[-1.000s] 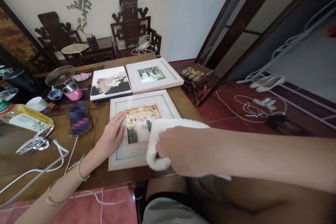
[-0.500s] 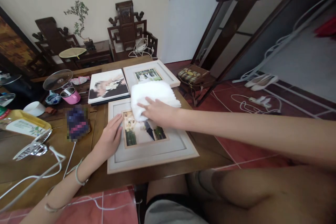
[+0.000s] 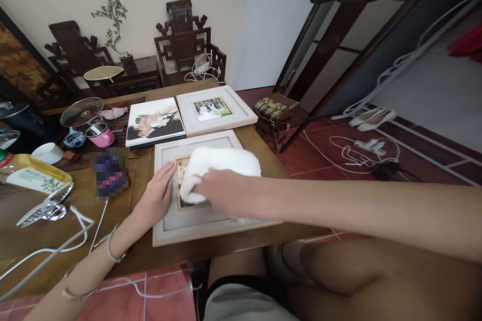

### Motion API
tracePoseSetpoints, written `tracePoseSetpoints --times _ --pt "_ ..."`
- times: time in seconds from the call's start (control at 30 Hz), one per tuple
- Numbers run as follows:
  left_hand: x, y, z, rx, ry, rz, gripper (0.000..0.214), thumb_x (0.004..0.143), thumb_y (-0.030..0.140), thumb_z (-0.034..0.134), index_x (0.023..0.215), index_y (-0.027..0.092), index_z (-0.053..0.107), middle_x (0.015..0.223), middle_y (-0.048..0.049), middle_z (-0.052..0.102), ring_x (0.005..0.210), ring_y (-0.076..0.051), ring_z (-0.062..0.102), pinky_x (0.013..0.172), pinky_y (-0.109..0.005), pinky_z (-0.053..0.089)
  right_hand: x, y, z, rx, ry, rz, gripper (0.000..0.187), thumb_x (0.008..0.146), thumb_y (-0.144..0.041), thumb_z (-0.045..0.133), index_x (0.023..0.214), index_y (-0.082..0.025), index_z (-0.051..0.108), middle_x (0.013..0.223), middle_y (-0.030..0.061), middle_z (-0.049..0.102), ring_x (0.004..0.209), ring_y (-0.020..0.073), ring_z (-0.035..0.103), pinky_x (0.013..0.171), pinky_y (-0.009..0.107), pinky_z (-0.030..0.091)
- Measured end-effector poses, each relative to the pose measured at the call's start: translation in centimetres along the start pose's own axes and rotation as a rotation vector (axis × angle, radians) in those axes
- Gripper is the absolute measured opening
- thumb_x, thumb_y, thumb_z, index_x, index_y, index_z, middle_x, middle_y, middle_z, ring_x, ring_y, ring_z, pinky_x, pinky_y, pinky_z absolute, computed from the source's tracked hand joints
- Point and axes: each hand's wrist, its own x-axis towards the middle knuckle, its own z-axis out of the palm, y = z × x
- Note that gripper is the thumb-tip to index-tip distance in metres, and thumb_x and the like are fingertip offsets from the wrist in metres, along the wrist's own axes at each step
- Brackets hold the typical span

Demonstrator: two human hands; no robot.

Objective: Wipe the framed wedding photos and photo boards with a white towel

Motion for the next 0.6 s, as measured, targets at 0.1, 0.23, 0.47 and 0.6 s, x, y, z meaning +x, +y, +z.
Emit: tracePoseSetpoints --times 0.1,0.23,0.47,0.6 --pt "-0.1 -0.3 -0.2 -0.001 0.007 0.017 0.043 0.099 0.025 0.037 0.137 0.012 0.054 0.142 -0.018 0.055 0.136 -0.027 0.048 0.115 -0.051 0.038 3.0 2.0 0.6 -0.18 0.076 0.088 0.048 0.082 -0.007 0.056 0.129 -0.014 0.06 0.148 0.0197 0.043 0.128 0.0409 0.046 0.089 0.047 0.051" --pt "-0.2 -0.6 -0.2 0.005 0.02 0.023 0.043 0.099 0.024 0.036 0.135 0.011 0.055 0.141 -0.0187 0.055 0.136 -0.027 0.048 0.115 -0.05 0.038 6.1 4.0 0.5 -0.287 0.182 0.131 0.057 0.083 -0.011 0.06 0.139 -0.016 0.052 0.159 0.0185 0.026 0.141 0.0477 0.023 0.098 0.06 0.044" --pt "-0.7 -1.7 -0.3 -0.002 0.017 -0.012 0.045 0.099 0.025 0.036 0.14 0.014 0.049 0.145 -0.0168 0.051 0.137 -0.027 0.046 0.116 -0.051 0.035 4.6 -0.5 0.7 -0.307 0.055 -0.051 0.042 0.083 -0.006 0.056 0.122 -0.015 0.067 0.155 0.0175 0.034 0.138 0.0451 0.032 0.099 0.056 0.045" --pt "-1.1 -1.9 -0.7 -0.01 -0.007 -0.04 0.047 0.099 0.025 0.034 0.145 0.016 0.044 0.148 -0.0145 0.049 0.139 -0.026 0.043 0.118 -0.05 0.032 1.7 -3.6 -0.8 -0.12 -0.171 -0.207 0.034 0.077 -0.002 0.06 0.108 -0.012 0.072 0.127 0.0173 0.062 0.11 0.0325 0.061 0.087 0.04 0.05"
